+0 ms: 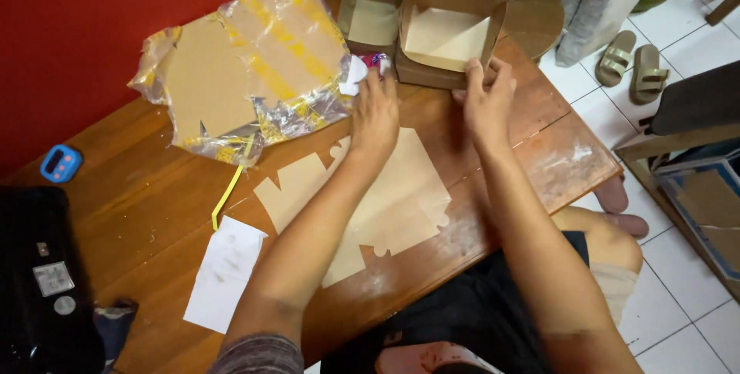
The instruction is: The person folds pre-cut cardboard sheets into small boxes by hand, creasing the edges and tucking flaps to form the structure. They stack completed boxes and continue folding additional sheets on a wooden table.
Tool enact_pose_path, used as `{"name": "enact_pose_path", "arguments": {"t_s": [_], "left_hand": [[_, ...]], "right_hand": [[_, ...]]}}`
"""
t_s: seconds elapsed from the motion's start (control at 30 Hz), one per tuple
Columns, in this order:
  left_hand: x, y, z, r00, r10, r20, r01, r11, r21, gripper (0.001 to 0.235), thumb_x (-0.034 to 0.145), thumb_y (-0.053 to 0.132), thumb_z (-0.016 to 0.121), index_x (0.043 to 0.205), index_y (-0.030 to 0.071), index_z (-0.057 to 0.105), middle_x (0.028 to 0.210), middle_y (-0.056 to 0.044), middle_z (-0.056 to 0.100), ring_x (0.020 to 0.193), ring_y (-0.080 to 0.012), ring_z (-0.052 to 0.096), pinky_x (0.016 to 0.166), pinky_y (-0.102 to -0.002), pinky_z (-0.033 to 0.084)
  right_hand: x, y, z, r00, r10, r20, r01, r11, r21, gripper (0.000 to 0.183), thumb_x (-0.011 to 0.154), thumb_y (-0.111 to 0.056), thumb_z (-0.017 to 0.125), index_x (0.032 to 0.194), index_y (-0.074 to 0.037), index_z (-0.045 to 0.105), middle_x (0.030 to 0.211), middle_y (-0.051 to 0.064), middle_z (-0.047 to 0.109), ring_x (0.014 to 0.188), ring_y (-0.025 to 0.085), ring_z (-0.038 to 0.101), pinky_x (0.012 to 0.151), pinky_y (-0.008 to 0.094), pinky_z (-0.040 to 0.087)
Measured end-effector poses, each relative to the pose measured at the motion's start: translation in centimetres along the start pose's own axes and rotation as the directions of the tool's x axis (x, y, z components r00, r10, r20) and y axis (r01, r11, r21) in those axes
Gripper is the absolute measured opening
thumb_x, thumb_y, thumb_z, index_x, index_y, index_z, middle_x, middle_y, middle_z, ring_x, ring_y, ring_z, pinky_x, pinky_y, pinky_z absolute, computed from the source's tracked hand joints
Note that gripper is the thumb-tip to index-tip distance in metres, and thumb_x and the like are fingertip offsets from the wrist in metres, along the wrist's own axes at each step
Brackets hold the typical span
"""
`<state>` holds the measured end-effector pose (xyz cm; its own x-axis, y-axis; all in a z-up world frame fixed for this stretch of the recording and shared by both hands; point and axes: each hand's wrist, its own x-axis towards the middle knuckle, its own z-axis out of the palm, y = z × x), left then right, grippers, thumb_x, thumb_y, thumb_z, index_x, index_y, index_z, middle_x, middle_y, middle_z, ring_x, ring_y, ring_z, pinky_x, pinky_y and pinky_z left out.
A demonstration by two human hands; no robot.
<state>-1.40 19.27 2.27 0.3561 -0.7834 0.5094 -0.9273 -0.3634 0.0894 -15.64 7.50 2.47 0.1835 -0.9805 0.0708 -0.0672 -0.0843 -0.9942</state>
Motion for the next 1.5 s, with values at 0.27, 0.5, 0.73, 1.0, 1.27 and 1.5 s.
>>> {"name": "enact_pose_path", "arguments": {"t_s": [0.27,0.5,0.73,1.0,1.27,1.5], "left_hand": [[-3.7,1.7,-5.7,0.998,0.04,0.053,-0.022,0.952,-0.305,0.048,0.084,0.015,0.074,0.126,0.0,0.057,0.132,-0.025,0.047,0.123,-0.0439,0.052,0.098,-0.049,0.05],[-12.2,-1.7,-15.2,0.949,-0.005,0.316,0.13,0.918,-0.376,0.041,0.093,0.023,0.067,0.128,0.003,0.06,0.125,-0.021,0.055,0.121,-0.0409,0.053,0.098,-0.049,0.046],[-22.8,-4.5,-19.0,0.873,-0.208,0.441,0.321,0.926,-0.197,0.055,0.088,0.031,0.072,0.133,0.003,0.056,0.135,-0.022,0.048,0.134,-0.0398,0.041,0.109,-0.05,0.037],[-26.2,-3.0,-17.8,0.963,-0.138,0.229,0.187,0.961,-0.205,0.061,0.088,0.04,0.077,0.132,0.005,0.053,0.139,-0.021,0.047,0.134,-0.0426,0.039,0.109,-0.055,0.039],[-24.2,-4.9,-18.6,0.952,0.267,0.152,-0.252,0.961,-0.112,0.03,0.094,0.034,0.072,0.107,0.008,0.066,0.108,-0.004,0.062,0.102,-0.024,0.057,0.091,-0.036,0.047],[-24.0,-5.4,-18.7,0.948,0.316,0.048,-0.316,0.949,-0.008,0.015,0.093,0.004,0.061,0.105,0.011,0.065,0.096,0.003,0.066,0.099,-0.0166,0.063,0.086,-0.028,0.053]], "right_hand": [[-5.4,3.0,-2.9,0.97,-0.148,0.191,0.133,0.987,0.092,0.049,0.11,-0.026,0.049,0.14,0.009,0.033,0.121,0.031,0.042,0.099,0.046,0.067,0.082,0.048,0.061],[-7.6,2.5,-4.7,0.85,-0.303,0.431,0.37,0.926,-0.078,0.015,0.108,-0.004,0.054,0.118,0.002,0.064,0.096,0.017,0.068,0.084,0.024,0.068,0.075,0.035,0.056],[-7.6,2.5,-5.1,0.759,-0.422,0.496,0.572,0.797,-0.197,0.01,0.106,-0.006,0.066,0.113,-0.008,0.073,0.096,0.009,0.066,0.097,0.027,0.063,0.089,0.037,0.05],[-7.7,2.3,-5.7,0.583,-0.567,0.582,0.763,0.629,-0.15,0.007,0.107,0.002,0.064,0.109,0.004,0.07,0.103,0.017,0.065,0.097,0.031,0.058,0.086,0.041,0.044],[-18.0,-5.9,-3.2,0.232,-0.317,0.92,0.788,0.615,0.013,0.033,0.096,-0.019,0.07,0.124,-0.002,0.064,0.118,0.018,0.062,0.108,0.036,0.057,0.097,0.044,0.042],[-19.8,-5.5,-1.5,-0.06,-0.377,0.924,0.986,0.124,0.114,0.022,0.098,-0.029,0.065,0.113,-0.015,0.072,0.11,0.003,0.071,0.093,0.023,0.066,0.076,0.034,0.047]]}}
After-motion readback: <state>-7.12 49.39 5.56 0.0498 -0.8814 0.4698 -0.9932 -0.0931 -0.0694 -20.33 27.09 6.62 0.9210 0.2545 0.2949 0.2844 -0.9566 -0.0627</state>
